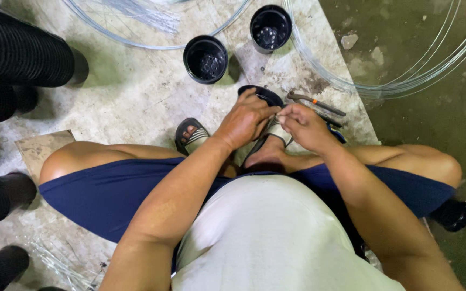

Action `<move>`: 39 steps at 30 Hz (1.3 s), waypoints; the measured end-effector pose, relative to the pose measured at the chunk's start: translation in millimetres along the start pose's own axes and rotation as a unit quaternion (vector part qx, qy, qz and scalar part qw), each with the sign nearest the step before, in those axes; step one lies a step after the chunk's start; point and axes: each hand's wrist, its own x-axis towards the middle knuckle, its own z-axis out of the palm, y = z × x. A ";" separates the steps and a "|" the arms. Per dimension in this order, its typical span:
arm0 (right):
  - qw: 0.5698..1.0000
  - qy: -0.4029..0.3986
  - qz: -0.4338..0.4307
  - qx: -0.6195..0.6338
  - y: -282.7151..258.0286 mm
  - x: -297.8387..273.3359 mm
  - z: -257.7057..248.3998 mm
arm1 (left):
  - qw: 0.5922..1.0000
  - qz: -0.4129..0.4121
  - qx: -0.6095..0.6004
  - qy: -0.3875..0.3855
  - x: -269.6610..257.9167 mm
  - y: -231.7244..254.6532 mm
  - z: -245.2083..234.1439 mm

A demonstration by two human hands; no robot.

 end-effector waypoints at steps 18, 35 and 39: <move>0.973 0.110 0.109 0.169 -33.2 12.2 -19.2 | 0.991 0.065 0.107 0.056 13.0 12.5 -5.1; 0.926 0.326 -0.162 0.100 -53.2 155.4 -51.8 | 0.918 -0.284 0.265 0.082 -10.0 -83.6 -16.4; 0.945 0.320 -0.058 0.037 -44.9 163.7 -39.0 | 0.906 -0.285 0.311 0.037 -21.8 -108.4 -5.4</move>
